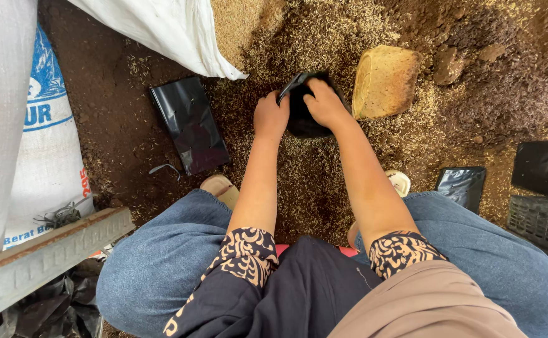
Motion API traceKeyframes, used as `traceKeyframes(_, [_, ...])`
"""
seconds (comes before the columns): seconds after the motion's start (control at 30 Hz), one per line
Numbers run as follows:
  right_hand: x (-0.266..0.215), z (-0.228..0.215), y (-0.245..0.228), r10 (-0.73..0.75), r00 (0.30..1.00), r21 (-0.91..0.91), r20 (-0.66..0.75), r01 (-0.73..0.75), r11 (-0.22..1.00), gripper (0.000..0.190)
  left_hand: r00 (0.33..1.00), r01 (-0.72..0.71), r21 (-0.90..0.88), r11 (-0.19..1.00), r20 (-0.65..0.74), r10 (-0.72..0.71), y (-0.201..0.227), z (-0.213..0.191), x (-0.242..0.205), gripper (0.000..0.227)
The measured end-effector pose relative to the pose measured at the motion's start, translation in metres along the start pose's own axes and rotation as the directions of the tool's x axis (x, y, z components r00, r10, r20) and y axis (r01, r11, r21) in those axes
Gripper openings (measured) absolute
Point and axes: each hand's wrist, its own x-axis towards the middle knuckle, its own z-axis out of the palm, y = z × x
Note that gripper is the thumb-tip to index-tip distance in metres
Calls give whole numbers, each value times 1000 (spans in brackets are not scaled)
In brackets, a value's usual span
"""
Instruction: The person scoops grain from a large pile on the floor using a scoop and fills black plastic bags. They repeatedly open bags, fill them with grain, and set them aside.
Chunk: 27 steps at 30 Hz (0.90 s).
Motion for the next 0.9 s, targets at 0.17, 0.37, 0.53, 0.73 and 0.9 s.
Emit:
traceKeyframes(0.17, [2, -11, -29, -87, 986, 110, 144, 72, 991, 57, 999, -35, -69, 997, 19, 36, 19, -13, 2, 54])
traceKeyframes(0.37, [-11, -61, -70, 65, 953, 277, 297, -151, 949, 33, 998, -21, 136, 991, 55, 14, 14, -22, 11, 38])
traceKeyframes(0.53, [6, -90, -51, 210, 966, 334, -151, -150, 931, 30, 991, 45, 79, 996, 120, -54, 13, -25, 16, 37])
traceKeyframes(0.73, [25, -48, 18, 122, 899, 46, -421, -113, 992, 19, 980, 116, -175, 978, 183, -83, 24, -31, 17, 42])
traceKeyframes(0.9, [40, -13, 50, 505, 816, 552, -282, -293, 781, 30, 968, 100, -146, 984, 242, -63, 23, -41, 25, 47])
